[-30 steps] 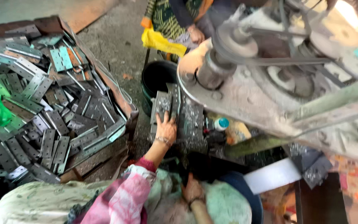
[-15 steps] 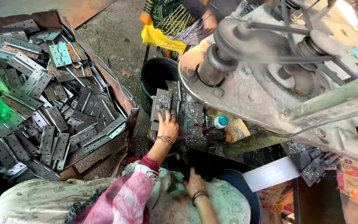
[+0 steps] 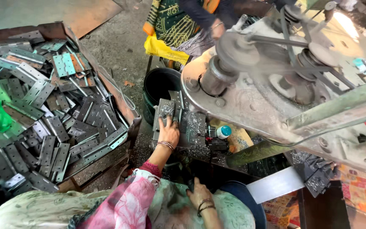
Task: The person repeatedly picks rectangular metal pieces from a bin, places them into a manual punching machine, and operates the lever to punch holes. The person then removes the processed pieces and returns them to the bin, continuing the cycle.
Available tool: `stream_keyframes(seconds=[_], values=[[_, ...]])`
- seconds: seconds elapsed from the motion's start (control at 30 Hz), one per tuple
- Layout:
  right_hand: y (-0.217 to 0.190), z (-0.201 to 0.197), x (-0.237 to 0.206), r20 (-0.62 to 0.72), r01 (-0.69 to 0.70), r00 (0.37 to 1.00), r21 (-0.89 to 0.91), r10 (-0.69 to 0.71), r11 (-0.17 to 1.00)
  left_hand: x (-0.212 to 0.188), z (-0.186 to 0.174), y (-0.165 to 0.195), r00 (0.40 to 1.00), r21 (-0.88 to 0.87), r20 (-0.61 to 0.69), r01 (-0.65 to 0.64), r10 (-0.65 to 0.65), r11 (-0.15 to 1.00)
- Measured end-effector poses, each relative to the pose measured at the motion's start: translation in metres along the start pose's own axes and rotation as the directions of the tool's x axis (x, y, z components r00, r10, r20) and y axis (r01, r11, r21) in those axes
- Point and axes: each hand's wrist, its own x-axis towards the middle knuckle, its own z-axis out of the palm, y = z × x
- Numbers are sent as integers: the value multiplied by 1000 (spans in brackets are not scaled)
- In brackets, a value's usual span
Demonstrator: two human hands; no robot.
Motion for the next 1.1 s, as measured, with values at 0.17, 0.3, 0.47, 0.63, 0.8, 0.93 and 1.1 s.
stream_keyframes(seconds=[0.17,0.3,0.47,0.63,0.8,0.93,1.1], values=[[-7,14,5,8,-63,998,9,63,998,16,6,-4,1000,38,12,3,-3,999],[-7,53,18,27,-126,992,96,124,987,16,10,-6,1000,55,18,1,-2,999],[-12,53,39,26,-105,994,141,102,984,23,11,-11,998,58,54,17,-20,998],[-7,18,31,7,-52,999,117,51,992,37,17,-13,993,87,118,-7,-3,996],[8,25,10,9,-60,998,80,59,995,54,22,-15,1000,54,4,17,-17,998],[4,66,13,73,-131,990,114,123,985,62,19,-15,998,40,59,-6,4,999],[10,88,17,51,-115,993,123,109,986,61,22,-13,998,75,55,-16,12,997]])
